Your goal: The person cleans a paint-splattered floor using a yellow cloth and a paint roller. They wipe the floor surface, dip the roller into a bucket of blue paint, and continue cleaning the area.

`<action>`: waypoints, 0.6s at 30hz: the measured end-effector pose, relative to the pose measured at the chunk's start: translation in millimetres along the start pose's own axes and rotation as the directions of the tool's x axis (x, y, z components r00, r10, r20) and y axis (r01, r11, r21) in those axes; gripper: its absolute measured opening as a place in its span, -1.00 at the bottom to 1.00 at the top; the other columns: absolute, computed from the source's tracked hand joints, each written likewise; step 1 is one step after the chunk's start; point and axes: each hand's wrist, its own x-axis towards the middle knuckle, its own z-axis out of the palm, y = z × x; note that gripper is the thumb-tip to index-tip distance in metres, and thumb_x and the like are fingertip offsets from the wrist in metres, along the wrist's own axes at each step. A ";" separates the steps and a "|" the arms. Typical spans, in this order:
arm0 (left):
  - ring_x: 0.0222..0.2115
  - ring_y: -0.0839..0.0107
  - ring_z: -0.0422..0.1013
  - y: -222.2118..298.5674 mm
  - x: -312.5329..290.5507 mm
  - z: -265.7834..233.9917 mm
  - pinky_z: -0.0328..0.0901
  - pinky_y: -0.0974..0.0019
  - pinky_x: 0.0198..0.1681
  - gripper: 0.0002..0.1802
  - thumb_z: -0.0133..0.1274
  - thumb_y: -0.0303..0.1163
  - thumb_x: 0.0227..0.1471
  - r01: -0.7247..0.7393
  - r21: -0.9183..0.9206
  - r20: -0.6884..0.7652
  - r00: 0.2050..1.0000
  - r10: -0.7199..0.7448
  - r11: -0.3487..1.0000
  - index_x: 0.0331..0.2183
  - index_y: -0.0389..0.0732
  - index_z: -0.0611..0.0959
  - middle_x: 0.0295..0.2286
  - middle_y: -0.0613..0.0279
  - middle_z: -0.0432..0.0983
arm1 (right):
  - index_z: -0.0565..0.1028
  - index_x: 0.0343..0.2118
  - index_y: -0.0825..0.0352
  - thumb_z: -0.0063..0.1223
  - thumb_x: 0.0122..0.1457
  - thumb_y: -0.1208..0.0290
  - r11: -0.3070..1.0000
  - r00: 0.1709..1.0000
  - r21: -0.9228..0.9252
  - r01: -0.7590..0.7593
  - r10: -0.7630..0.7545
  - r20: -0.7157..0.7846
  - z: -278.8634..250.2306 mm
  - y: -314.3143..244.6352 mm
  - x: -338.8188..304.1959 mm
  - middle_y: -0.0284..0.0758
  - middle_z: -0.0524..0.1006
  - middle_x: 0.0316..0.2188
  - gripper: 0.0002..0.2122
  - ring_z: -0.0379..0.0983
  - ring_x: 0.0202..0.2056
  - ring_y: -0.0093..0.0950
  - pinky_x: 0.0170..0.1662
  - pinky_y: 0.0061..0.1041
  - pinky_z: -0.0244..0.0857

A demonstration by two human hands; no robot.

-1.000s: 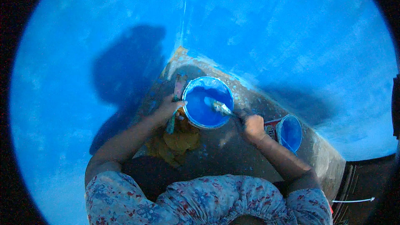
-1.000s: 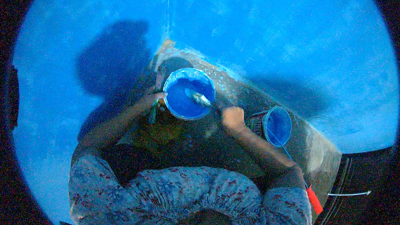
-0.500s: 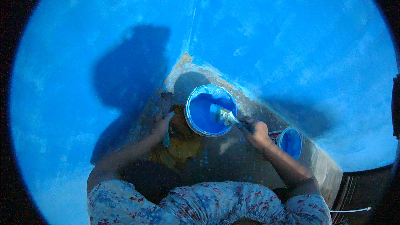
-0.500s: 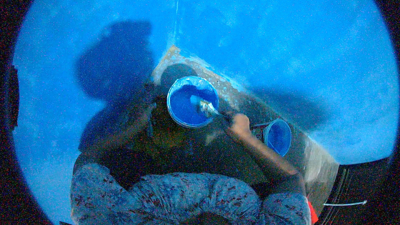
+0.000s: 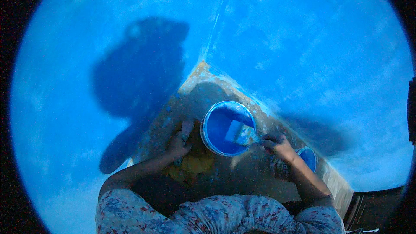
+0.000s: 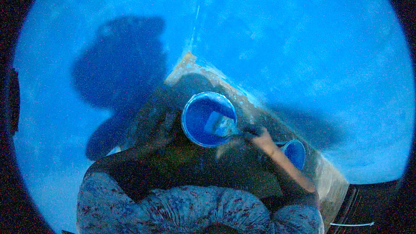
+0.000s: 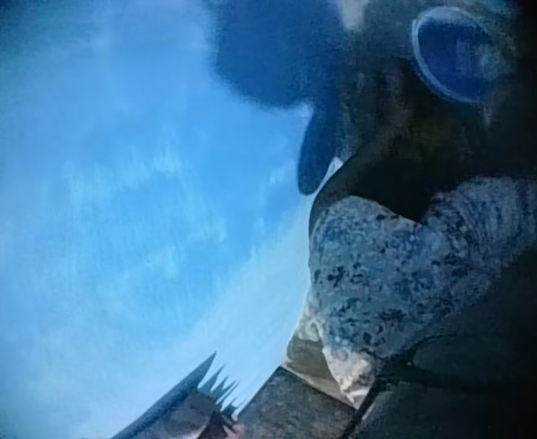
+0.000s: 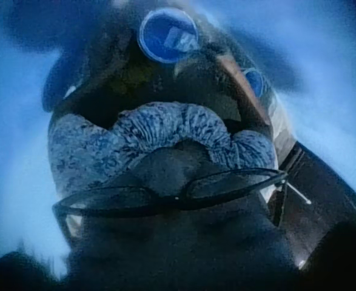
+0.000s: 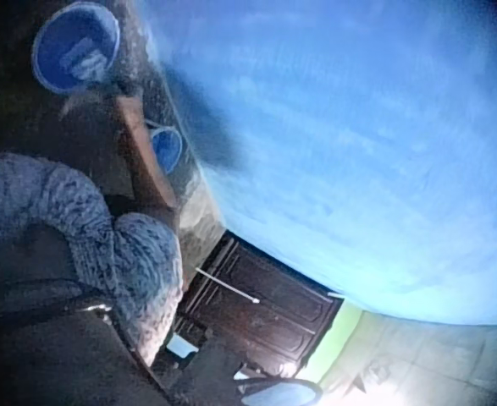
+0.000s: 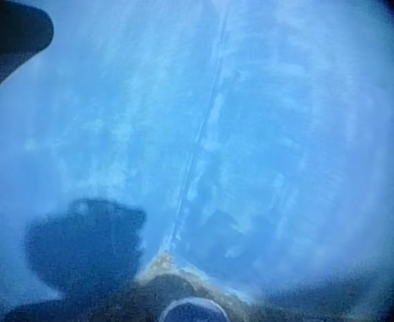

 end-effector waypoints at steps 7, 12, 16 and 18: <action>-0.02 -0.04 0.33 -0.8 0.6 -3.5 0.27 0.02 0.04 -0.27 0.23 -0.28 -0.11 -0.087 -0.014 0.003 0.996 0.087 0.996 0.05 -0.38 0.32 -0.08 -0.15 0.35 | 0.52 -0.16 0.38 0.19 0.08 0.36 0.998 1.000 0.069 -0.013 0.014 -0.011 -45.5 -153.5 46.1 -0.23 0.59 -0.39 -0.71 0.48 -0.34 -0.50 -0.23 -0.50 0.35; 0.04 -0.06 0.28 -35.3 14.5 21.7 0.24 0.01 0.08 -0.27 0.20 -0.32 -0.08 -0.018 -0.009 0.046 0.999 0.019 1.000 0.07 -0.37 0.29 -0.03 -0.19 0.31 | 0.54 -0.22 0.38 0.08 0.09 0.38 0.924 0.961 -0.291 0.248 -0.272 -0.044 -25.0 -169.4 163.2 -0.18 0.58 -0.39 -0.77 0.50 -0.35 -0.38 -0.25 -0.39 0.34; 0.05 -0.06 0.27 -27.3 13.0 20.9 0.23 0.00 0.09 -0.28 0.18 -0.34 -0.07 0.048 0.003 0.082 0.995 -0.048 0.999 0.08 -0.38 0.26 -0.02 -0.20 0.30 | 0.56 -0.23 0.29 0.07 0.06 0.32 0.735 0.957 -0.651 0.192 -0.287 -0.042 24.8 -141.9 271.4 0.05 0.53 -0.24 -0.76 0.47 -0.16 -0.01 -0.16 -0.18 0.37; 0.05 -0.06 0.26 -17.5 12.2 18.7 0.22 0.00 0.10 -0.28 0.16 -0.35 -0.07 0.068 -0.007 0.087 0.994 -0.067 0.998 0.09 -0.38 0.25 -0.02 -0.20 0.29 | 0.56 -0.25 0.29 0.10 0.02 0.34 0.696 0.980 -0.710 0.108 -0.195 -0.042 38.7 -137.9 311.5 0.02 0.55 -0.26 -0.77 0.48 -0.19 -0.01 -0.17 -0.16 0.39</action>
